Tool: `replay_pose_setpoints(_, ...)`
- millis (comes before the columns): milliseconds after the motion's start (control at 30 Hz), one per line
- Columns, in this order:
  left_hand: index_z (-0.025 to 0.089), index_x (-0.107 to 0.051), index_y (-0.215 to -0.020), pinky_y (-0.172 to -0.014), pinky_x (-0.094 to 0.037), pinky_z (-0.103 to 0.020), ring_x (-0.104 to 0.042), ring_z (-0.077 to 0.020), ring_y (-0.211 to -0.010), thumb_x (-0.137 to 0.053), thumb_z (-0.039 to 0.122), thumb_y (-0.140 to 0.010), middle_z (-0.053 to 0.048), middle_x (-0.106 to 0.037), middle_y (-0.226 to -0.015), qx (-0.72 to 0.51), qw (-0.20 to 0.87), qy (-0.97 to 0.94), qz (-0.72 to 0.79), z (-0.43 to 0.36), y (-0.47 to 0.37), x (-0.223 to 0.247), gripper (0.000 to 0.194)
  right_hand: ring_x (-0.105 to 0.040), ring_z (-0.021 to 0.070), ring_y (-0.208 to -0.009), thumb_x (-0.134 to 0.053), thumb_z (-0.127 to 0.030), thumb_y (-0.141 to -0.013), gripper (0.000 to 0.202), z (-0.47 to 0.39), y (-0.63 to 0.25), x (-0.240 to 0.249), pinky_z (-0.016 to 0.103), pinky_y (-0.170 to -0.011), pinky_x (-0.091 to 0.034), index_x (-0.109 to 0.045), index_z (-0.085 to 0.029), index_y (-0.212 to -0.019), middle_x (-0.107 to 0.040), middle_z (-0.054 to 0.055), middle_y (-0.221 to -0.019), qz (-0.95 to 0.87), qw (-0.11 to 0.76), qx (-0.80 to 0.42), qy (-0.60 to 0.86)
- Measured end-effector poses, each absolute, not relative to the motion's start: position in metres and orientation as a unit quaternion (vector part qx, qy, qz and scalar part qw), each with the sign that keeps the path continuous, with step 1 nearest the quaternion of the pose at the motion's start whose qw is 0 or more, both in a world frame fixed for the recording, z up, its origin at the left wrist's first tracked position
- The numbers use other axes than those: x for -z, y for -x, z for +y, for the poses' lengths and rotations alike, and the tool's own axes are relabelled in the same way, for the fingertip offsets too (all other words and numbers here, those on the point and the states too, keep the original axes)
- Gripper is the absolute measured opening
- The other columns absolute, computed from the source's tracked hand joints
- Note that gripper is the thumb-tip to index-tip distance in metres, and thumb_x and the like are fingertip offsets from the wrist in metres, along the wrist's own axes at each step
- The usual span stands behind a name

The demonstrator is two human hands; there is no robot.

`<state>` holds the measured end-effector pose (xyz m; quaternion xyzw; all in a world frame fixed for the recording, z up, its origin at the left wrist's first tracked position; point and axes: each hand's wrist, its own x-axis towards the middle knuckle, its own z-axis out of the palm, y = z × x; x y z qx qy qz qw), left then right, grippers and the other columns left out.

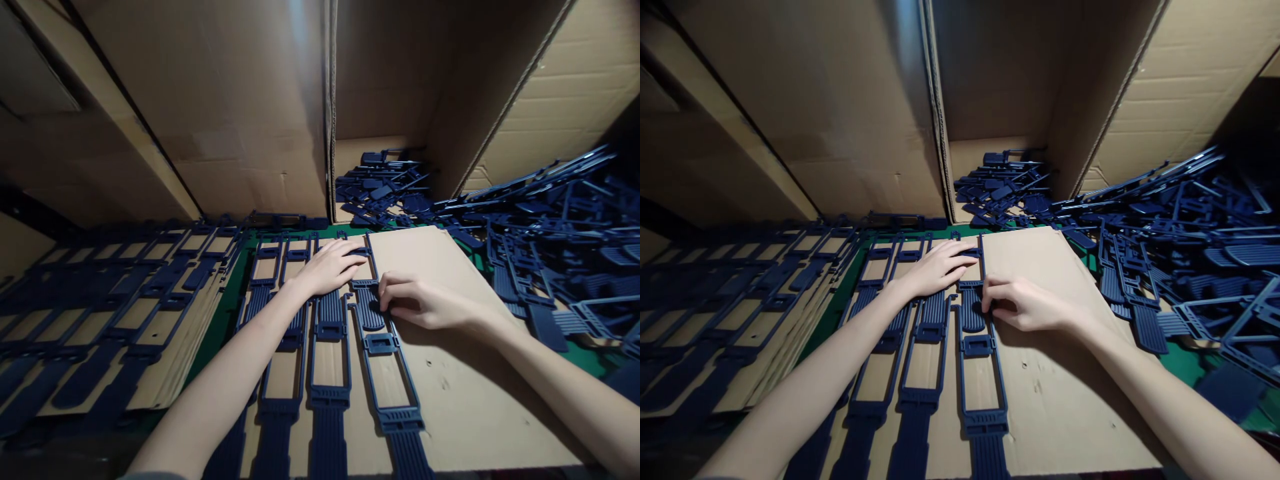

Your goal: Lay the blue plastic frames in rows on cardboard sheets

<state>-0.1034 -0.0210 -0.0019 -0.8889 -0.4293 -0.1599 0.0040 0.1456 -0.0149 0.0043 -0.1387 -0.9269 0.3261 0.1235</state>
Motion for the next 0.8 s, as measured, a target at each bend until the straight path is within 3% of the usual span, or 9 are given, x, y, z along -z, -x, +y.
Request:
replay_pose_setpoints(267, 0.023, -0.062, -0.118, -0.113, -0.027, -0.043, -0.039, -0.0213, -0.132, -0.04, 0.027, -0.095, -0.004, -0.047, -0.14, 0.163, 0.005, 0.89, -0.426, -0.0209, 0.1043, 0.0035, 0.032, -0.058, 0.0165, -0.085, -0.049, -0.016, -0.088, 0.017, -0.0088, -0.1453, 0.0023, 0.031, -0.079, -0.047, -0.065, -0.02, -0.091, -0.059, 0.006, -0.095, -0.925, 0.133, -0.312, 0.173)
replay_pose_setpoints(800, 0.024, -0.062, -0.117, -0.113, -0.027, -0.044, -0.04, -0.0221, -0.131, -0.041, 0.027, -0.094, -0.004, -0.048, -0.139, 0.161, 0.001, 0.885, -0.436, -0.0211, 0.1041, 0.0038, 0.031, -0.056, 0.0121, -0.065, -0.051, -0.012, -0.078, 0.019, -0.0141, -0.1383, 0.0015, 0.025, -0.059, -0.044, -0.066, -0.019, -0.088, -0.063, 0.003, -0.082, -0.916, 0.175, -0.273, 0.236)
